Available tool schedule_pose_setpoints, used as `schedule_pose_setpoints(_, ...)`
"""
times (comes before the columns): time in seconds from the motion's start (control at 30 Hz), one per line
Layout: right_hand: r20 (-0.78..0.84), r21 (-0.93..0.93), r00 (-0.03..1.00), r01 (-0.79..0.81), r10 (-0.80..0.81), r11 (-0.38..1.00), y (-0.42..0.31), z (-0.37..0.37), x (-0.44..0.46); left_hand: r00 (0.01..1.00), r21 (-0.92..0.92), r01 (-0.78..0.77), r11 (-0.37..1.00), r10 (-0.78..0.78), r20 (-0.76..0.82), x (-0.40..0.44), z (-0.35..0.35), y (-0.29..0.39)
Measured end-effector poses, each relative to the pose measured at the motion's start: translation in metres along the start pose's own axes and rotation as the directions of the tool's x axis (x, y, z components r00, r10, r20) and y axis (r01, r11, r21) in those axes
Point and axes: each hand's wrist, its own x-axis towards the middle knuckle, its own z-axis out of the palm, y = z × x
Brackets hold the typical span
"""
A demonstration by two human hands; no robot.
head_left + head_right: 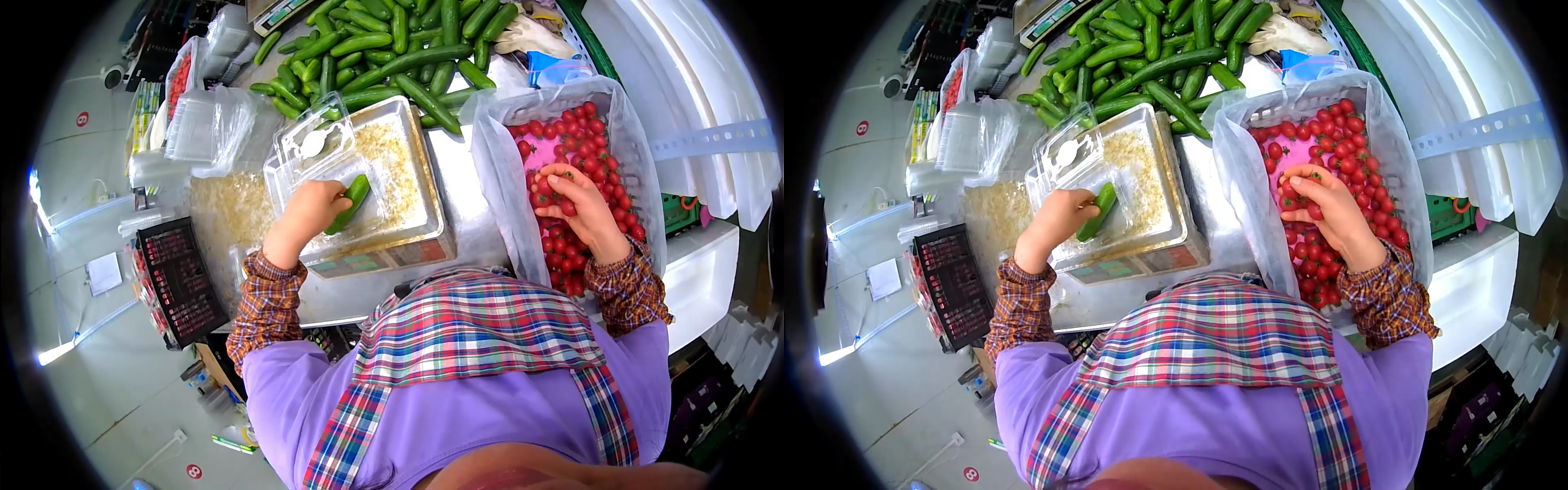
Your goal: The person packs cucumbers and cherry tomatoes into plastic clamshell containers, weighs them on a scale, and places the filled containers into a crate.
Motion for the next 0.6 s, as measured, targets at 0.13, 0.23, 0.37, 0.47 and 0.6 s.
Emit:
schedule_pose_setpoints(0.13, -0.009, 0.014, 1.000, 0.001, -0.001, 1.000, -0.005, 0.001, 0.000, 0.999, 0.041, -0.008, 0.999, 0.010, -0.041, 0.028, -0.025, 0.001)
schedule_pose_setpoints(0.23, -0.011, 0.025, 1.000, 0.005, -0.005, 1.000, -0.008, 0.002, 0.000, 0.987, -0.033, -0.052, 0.998, 0.046, -0.152, 0.054, -0.051, 0.018)
schedule_pose_setpoints(0.37, -0.032, 0.029, 0.999, -0.002, 0.003, 1.000, -0.008, 0.000, 0.002, 0.992, -0.187, -0.066, 0.980, 0.044, -0.122, 0.104, -0.064, 0.056)
schedule_pose_setpoints(0.47, -0.055, 0.031, 0.998, -0.014, 0.015, 0.999, -0.006, -0.002, 0.004, 0.983, -0.018, -0.150, 0.989, 0.147, -0.106, 0.130, -0.048, 0.095)
schedule_pose_setpoints(0.6, -0.100, 0.039, 0.995, 0.004, 0.000, 0.999, -0.009, -0.004, 0.004, 0.628, -0.011, -0.675, 0.738, 0.567, -0.533, 0.166, -0.016, 0.081)
